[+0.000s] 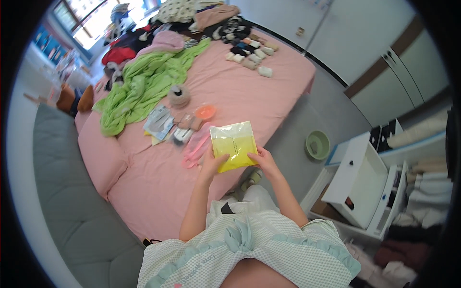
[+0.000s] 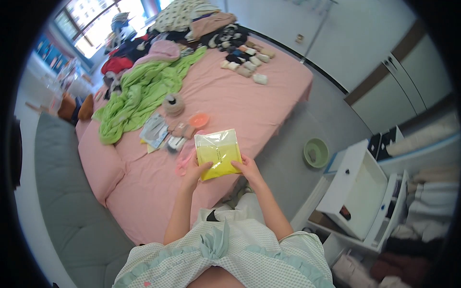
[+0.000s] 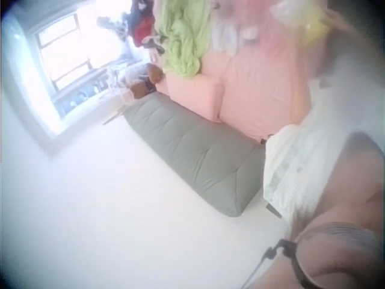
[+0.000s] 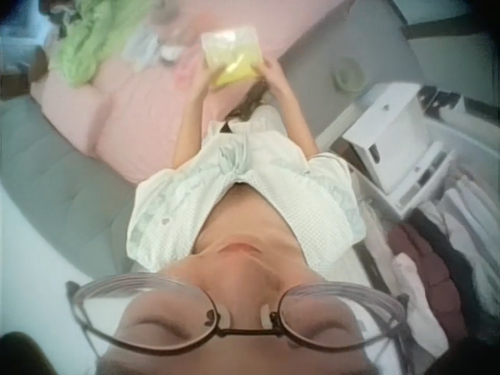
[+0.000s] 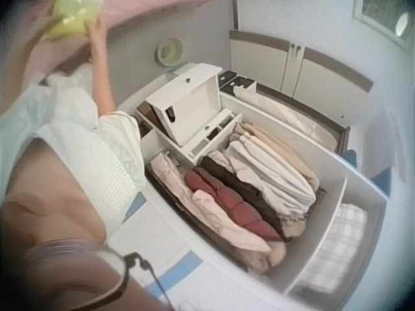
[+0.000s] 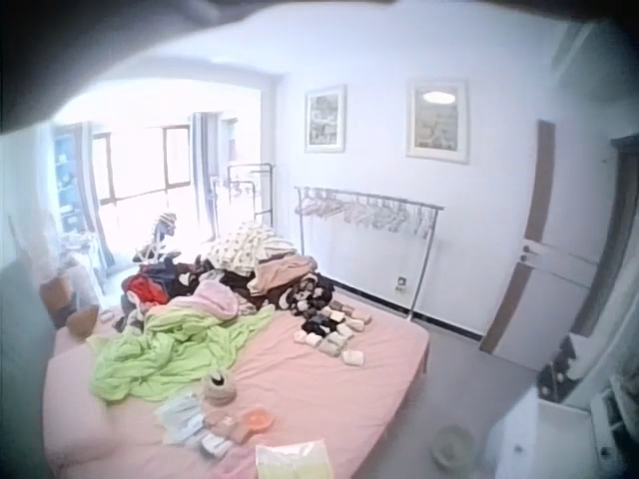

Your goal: The person opens a drawer and places several items including socks, a blue case, and yellow packages one by one into the drawer from the bed.

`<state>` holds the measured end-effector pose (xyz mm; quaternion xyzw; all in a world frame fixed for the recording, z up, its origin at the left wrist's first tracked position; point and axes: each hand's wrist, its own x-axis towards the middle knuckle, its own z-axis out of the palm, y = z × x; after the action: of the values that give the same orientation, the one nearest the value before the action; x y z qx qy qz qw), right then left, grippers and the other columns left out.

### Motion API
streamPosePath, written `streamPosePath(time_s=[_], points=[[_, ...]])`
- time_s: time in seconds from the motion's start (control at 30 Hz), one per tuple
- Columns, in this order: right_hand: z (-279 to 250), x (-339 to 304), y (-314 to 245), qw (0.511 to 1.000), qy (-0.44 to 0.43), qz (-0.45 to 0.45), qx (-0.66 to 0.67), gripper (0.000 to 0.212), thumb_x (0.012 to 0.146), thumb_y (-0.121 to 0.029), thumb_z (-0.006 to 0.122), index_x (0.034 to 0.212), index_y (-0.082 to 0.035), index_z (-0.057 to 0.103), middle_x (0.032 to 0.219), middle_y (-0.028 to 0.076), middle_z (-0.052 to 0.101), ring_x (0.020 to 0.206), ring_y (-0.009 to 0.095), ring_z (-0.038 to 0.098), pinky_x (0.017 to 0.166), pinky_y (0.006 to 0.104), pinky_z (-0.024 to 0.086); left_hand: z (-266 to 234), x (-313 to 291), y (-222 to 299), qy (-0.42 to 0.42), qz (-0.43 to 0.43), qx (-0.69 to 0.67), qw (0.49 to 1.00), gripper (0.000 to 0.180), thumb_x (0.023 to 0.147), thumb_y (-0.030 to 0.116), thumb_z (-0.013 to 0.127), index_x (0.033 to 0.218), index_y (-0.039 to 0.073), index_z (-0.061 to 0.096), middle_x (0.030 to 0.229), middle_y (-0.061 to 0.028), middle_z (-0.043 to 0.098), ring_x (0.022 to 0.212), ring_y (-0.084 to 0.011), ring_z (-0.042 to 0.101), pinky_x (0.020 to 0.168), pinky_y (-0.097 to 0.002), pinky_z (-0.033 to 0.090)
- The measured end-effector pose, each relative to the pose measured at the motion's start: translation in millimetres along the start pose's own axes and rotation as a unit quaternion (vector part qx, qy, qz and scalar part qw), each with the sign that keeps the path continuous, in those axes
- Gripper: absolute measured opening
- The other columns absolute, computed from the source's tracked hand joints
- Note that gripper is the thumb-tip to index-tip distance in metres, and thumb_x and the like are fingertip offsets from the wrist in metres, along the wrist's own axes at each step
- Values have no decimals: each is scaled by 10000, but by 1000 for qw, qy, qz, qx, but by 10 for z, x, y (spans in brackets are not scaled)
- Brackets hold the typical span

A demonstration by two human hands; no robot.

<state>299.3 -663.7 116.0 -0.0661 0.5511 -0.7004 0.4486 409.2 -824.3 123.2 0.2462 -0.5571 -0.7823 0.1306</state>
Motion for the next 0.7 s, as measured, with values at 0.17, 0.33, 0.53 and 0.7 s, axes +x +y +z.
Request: streamPosePath(time_s=[0.17, 0.33, 0.53, 0.7], points=[[-478, -535, 7, 996, 78, -48, -11, 417, 787, -164, 599, 1163, -56, 455, 987, 16, 581, 854, 98, 568, 711, 242, 469, 453, 111, -266, -107, -36, 61, 992, 550, 701, -2, 616, 1195, 8, 375, 1078, -84, 522, 960, -160, 523, 825, -276, 427], [-934, -1186, -117, 987, 154, -51, -6, 433, 788, -163, 596, 1184, -81, 441, 988, 14, 577, 864, 94, 561, 714, 238, 469, 1184, 126, -353, -207, -52, 115, 970, 574, 693, 8, 632, 1204, 1, 371, 1060, -86, 534, 946, -162, 531, 806, -273, 435], [-1665, -1848, -8, 973, 219, -56, 50, 433, 796, -143, 585, 1196, -97, 426, 979, 17, 575, 838, 94, 570, 664, 197, 465, 2187, 97, -694, -298, -25, 136, 945, 551, 676, 39, 652, 1167, -8, 407, 1023, -87, 540, 909, -171, 537, 785, -277, 436], [-2247, -2379, -65, 963, 240, -74, 99, 383, 800, -133, 583, 1155, -85, 447, 963, 26, 580, 807, 108, 586, 628, 187, 459, 3001, -15, -1050, -342, -86, 112, 929, 549, 677, 40, 649, 1164, -16, 401, 1035, -81, 537, 921, -154, 531, 798, -269, 426]])
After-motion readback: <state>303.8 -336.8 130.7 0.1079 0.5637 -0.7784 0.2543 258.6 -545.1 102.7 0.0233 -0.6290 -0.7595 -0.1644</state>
